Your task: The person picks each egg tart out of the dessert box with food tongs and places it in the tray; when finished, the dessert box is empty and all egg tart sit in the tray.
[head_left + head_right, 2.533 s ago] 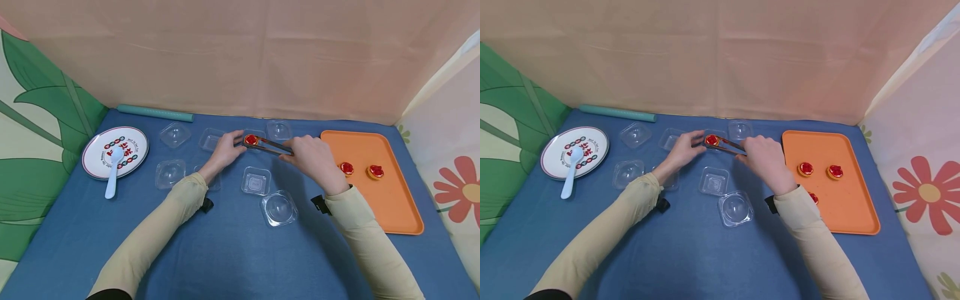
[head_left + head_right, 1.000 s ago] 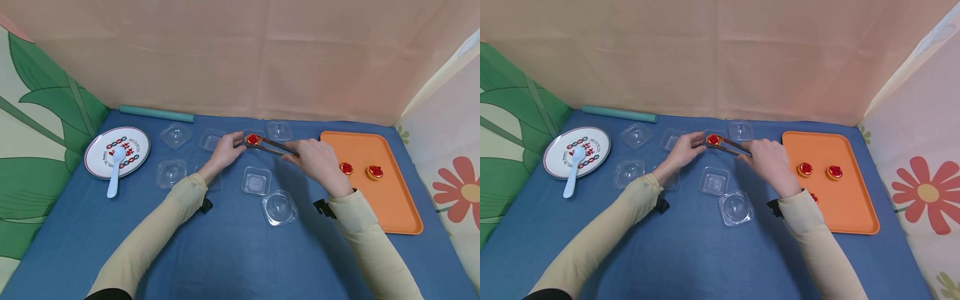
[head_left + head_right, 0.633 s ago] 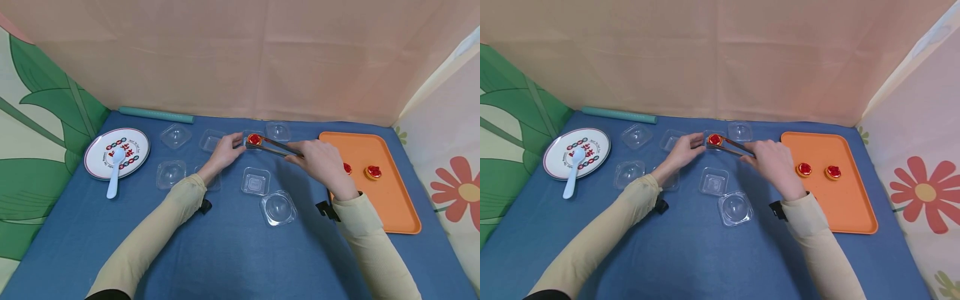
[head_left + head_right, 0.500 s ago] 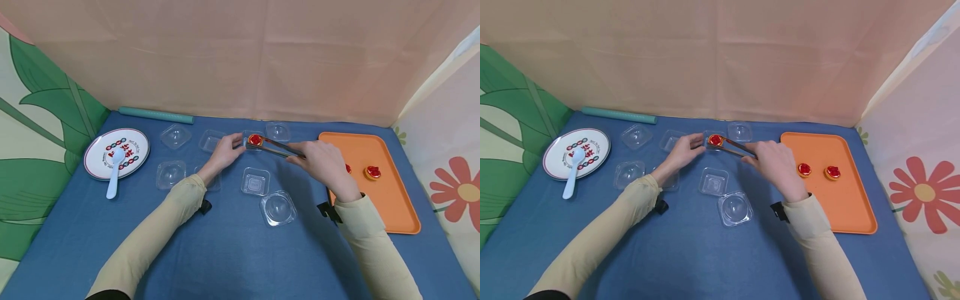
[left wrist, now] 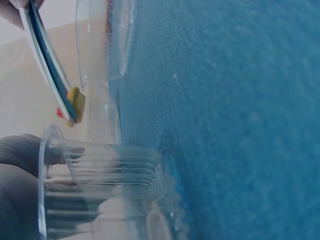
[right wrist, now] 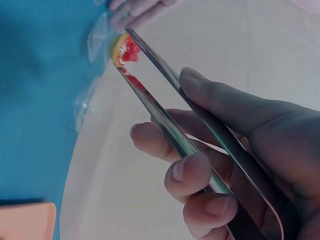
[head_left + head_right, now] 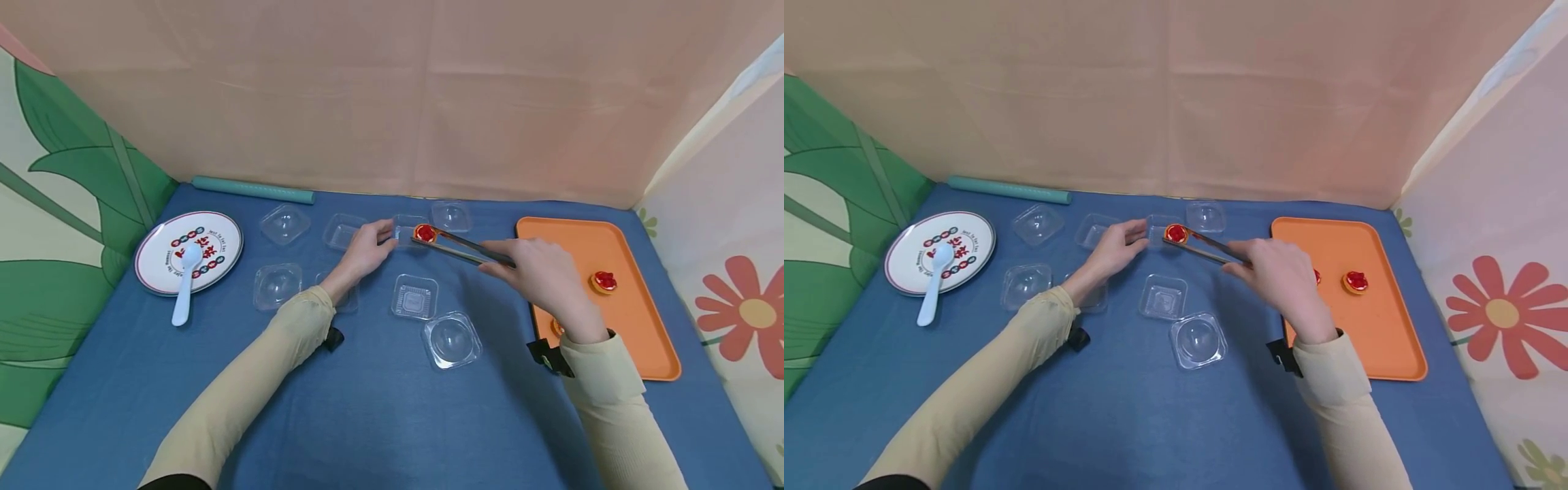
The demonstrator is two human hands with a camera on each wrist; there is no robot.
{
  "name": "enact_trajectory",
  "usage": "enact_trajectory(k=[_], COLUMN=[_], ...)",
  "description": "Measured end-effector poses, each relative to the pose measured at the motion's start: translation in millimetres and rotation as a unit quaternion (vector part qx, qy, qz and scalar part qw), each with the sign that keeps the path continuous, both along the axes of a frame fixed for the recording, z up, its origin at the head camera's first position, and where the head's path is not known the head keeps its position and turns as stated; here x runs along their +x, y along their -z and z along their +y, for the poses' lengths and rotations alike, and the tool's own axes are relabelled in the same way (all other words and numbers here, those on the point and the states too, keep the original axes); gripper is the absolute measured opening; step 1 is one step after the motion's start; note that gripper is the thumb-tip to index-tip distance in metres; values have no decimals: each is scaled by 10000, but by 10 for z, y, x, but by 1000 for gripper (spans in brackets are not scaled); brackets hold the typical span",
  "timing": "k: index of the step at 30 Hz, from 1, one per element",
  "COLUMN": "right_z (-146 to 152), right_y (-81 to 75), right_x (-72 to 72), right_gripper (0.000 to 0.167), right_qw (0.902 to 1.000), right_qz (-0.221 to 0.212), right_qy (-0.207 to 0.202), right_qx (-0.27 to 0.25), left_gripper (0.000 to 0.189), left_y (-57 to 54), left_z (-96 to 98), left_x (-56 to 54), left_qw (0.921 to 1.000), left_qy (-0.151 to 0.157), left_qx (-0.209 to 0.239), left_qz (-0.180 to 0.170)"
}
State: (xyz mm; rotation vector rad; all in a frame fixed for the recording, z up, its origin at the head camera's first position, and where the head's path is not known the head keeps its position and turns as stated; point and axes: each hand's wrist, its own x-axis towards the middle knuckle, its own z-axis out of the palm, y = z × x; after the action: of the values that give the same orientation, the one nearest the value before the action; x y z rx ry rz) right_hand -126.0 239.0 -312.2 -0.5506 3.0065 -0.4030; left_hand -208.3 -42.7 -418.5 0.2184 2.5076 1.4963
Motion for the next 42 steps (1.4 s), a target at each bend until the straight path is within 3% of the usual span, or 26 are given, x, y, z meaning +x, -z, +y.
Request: enact_trajectory(k=[12,21,36,42], right_z=[257,441,888,1011], right_y=[-119,-82,-22,30], right_x=[175,364,726,825], right_gripper=[49,47,58,60], right_qw=[9996,9994,9943,9933], right_qz=[-180,-56,-180,-116], right_qy=[235,328,1042,1144], right_qx=[-22,-79,149,152], left_gripper=[60,59,57,57], left_y=[12,22,17,15], left_z=[-9,-19,-11,-20], left_x=[-2,-6,-4,3], left_qw=[10000,9999,9998,9999], left_qy=[18,24,-78,-41], left_qx=[19,135,173,99], left_qz=[-18,7,-5,-12])
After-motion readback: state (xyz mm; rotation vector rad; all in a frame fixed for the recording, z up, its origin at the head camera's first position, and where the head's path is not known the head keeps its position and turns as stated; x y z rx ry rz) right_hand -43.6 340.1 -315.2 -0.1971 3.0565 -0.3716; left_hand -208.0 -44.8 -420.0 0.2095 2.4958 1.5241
